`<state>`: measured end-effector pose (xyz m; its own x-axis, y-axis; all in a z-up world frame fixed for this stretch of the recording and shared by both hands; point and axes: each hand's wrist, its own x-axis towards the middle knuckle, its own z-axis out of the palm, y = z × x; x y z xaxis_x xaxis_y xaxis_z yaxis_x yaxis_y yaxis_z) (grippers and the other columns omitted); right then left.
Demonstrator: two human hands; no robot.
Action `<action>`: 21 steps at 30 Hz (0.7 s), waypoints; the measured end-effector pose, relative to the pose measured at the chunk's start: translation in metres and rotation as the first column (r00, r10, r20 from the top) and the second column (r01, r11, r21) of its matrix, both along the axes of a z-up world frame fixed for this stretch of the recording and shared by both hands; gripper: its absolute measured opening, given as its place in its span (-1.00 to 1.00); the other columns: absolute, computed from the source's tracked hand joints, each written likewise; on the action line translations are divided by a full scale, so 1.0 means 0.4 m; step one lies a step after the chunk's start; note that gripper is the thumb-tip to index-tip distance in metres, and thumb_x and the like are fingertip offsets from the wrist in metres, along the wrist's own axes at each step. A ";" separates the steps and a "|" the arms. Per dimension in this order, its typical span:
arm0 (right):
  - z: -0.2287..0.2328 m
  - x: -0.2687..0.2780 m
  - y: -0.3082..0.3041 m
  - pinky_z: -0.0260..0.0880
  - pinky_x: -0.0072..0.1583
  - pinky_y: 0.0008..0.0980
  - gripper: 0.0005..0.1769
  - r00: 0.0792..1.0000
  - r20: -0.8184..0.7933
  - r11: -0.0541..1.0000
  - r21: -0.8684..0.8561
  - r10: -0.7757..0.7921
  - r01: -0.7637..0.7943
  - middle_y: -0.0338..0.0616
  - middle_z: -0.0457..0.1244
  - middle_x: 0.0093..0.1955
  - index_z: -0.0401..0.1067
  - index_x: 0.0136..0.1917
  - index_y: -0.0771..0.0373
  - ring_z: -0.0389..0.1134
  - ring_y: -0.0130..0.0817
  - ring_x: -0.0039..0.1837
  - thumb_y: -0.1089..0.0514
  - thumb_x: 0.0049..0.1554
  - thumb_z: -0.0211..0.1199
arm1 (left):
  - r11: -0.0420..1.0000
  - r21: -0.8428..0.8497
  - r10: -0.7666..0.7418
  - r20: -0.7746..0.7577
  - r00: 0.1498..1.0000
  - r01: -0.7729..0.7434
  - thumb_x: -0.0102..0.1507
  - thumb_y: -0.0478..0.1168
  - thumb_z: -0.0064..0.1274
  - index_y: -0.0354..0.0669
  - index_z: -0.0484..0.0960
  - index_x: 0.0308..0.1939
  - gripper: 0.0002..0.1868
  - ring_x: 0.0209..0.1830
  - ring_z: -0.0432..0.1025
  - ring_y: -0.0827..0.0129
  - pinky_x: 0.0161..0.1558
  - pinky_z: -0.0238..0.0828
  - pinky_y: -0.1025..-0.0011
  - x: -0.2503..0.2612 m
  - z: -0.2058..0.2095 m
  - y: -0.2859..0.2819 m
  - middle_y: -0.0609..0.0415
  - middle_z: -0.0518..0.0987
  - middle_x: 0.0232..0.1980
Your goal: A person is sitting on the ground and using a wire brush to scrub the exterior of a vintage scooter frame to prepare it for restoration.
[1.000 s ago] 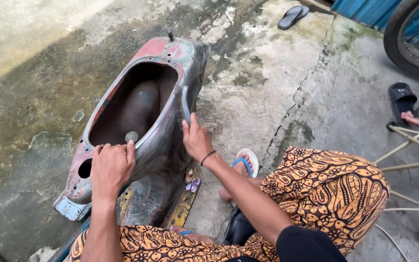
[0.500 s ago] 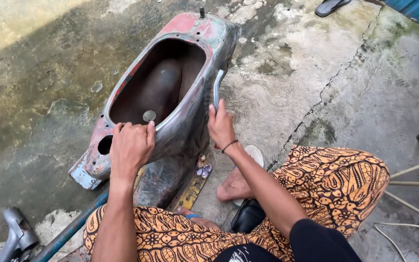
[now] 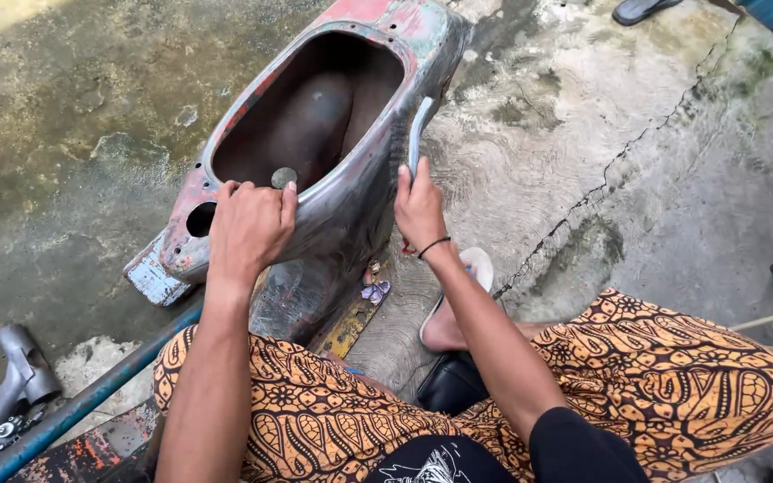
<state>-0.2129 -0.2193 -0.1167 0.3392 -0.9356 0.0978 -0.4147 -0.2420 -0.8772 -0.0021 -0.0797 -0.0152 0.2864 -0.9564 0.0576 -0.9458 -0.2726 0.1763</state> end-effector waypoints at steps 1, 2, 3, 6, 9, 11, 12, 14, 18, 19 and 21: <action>0.009 0.006 0.031 0.29 -0.30 -0.21 -0.54 0.999 -0.045 1.000 0.015 0.002 -0.001 0.13 0.30 -0.36 0.20 0.27 0.38 0.38 -0.08 -0.36 -0.06 0.39 -0.20 | 1.000 -0.002 0.002 -0.006 1.000 -0.002 0.48 0.05 -0.34 -0.09 0.66 -0.59 -0.34 -0.18 0.57 -0.02 0.33 0.22 0.04 0.001 0.002 0.000 -0.15 0.63 -0.48; 0.018 0.012 0.060 0.24 -0.28 -0.08 -0.44 0.996 -0.089 1.000 0.030 0.004 -0.002 0.24 0.31 -0.35 0.18 0.32 0.44 0.40 0.07 -0.32 -0.11 0.37 -0.17 | 1.000 -0.004 0.004 -0.011 1.000 -0.004 0.48 0.05 -0.35 -0.09 0.66 -0.59 -0.33 -0.18 0.58 -0.01 0.33 0.22 0.05 0.001 0.005 -0.001 -0.15 0.63 -0.48; 0.021 0.010 0.104 0.24 -0.28 -0.08 -0.44 0.996 -0.085 1.000 0.029 0.004 -0.002 0.24 0.31 -0.35 0.18 0.32 0.44 0.40 0.07 -0.32 -0.11 0.37 -0.17 | 1.000 -0.004 0.003 -0.008 1.000 -0.003 0.48 0.05 -0.35 -0.09 0.66 -0.59 -0.33 -0.18 0.58 -0.01 0.33 0.22 0.05 0.000 0.006 0.003 -0.15 0.63 -0.48; 0.023 0.013 0.158 0.20 -0.28 0.01 -0.40 0.995 -0.079 0.997 0.048 0.065 -0.061 0.44 0.29 -0.33 0.15 0.36 0.54 0.41 0.21 -0.30 -0.07 0.35 -0.16 | 1.000 -0.014 0.006 -0.005 1.000 -0.006 0.47 0.06 -0.35 -0.10 0.66 -0.60 -0.32 -0.18 0.58 -0.03 0.32 0.22 0.03 0.007 0.010 -0.007 -0.16 0.63 -0.48; 0.014 0.012 0.114 0.31 -0.25 -0.05 -0.42 0.992 -0.116 0.995 0.086 0.053 -0.043 0.33 0.32 -0.32 0.17 0.36 0.43 0.44 0.12 -0.27 -0.12 0.36 -0.20 | 1.000 0.005 -0.003 -0.025 1.000 0.003 0.47 0.07 -0.35 -0.12 0.67 -0.57 -0.33 -0.18 0.58 -0.01 0.32 0.21 0.04 0.006 0.009 0.006 -0.16 0.63 -0.46; 0.032 0.025 0.040 0.32 -0.15 0.14 -0.34 0.978 -0.210 1.000 0.005 0.000 0.001 0.41 0.34 -0.23 0.13 0.43 0.45 0.45 0.29 -0.12 -0.15 0.35 -0.20 | 1.000 -0.005 -0.007 -0.022 1.000 0.007 0.47 0.04 -0.34 -0.13 0.67 -0.56 -0.35 -0.18 0.58 -0.02 0.33 0.20 0.03 0.005 0.023 -0.002 -0.17 0.64 -0.45; 0.028 0.023 -0.001 0.32 -0.15 0.14 -0.34 0.978 -0.209 1.000 -0.003 0.003 -0.004 0.41 0.34 -0.23 0.13 0.43 0.45 0.45 0.29 -0.12 -0.15 0.35 -0.20 | 1.000 -0.013 -0.003 -0.021 1.000 0.002 0.47 0.04 -0.34 -0.13 0.67 -0.56 -0.35 -0.18 0.58 -0.02 0.33 0.20 0.03 0.006 0.023 -0.007 -0.17 0.64 -0.45; 0.012 0.019 -0.071 0.34 -0.10 0.18 -0.32 0.977 -0.205 0.999 -0.025 -0.050 0.046 0.44 0.34 -0.18 0.11 0.45 0.51 0.44 0.34 -0.08 -0.13 0.35 -0.18 | 1.000 0.016 0.010 -0.036 0.999 -0.009 0.45 0.04 -0.36 -0.13 0.68 -0.56 -0.35 -0.17 0.58 0.00 0.35 0.20 0.03 0.005 0.016 -0.001 -0.16 0.65 -0.44; -0.054 0.014 -0.102 0.43 -0.22 -0.25 -0.50 0.999 -0.038 1.000 0.000 -0.007 0.007 0.07 0.30 -0.32 0.19 0.31 0.36 0.40 -0.15 -0.32 -0.08 0.41 -0.28 | 0.999 0.014 0.029 -0.042 0.999 -0.029 0.46 0.03 -0.36 -0.13 0.69 -0.55 -0.35 -0.16 0.58 -0.01 0.36 0.18 0.02 0.007 0.029 -0.024 -0.17 0.66 -0.43; -0.051 0.003 -0.048 0.41 -0.26 -0.26 -0.53 0.998 -0.053 0.999 0.041 0.033 -0.031 0.05 0.29 -0.33 0.19 0.29 0.36 0.39 -0.15 -0.35 -0.06 0.42 -0.26 | 0.999 0.029 0.029 -0.036 0.999 -0.028 0.46 0.03 -0.36 -0.12 0.69 -0.53 -0.35 -0.15 0.58 0.00 0.36 0.18 0.03 0.003 0.029 -0.019 -0.15 0.66 -0.41; -0.019 -0.008 0.079 0.39 -0.30 -0.26 -0.57 0.995 -0.061 0.994 0.090 0.073 -0.068 0.04 0.28 -0.35 0.20 0.28 0.35 0.37 -0.15 -0.37 -0.04 0.42 -0.25 | 0.998 0.052 0.029 -0.026 0.999 -0.028 0.46 0.04 -0.37 -0.12 0.70 -0.50 -0.36 -0.15 0.57 0.02 0.37 0.18 0.03 -0.008 0.031 -0.003 -0.13 0.67 -0.40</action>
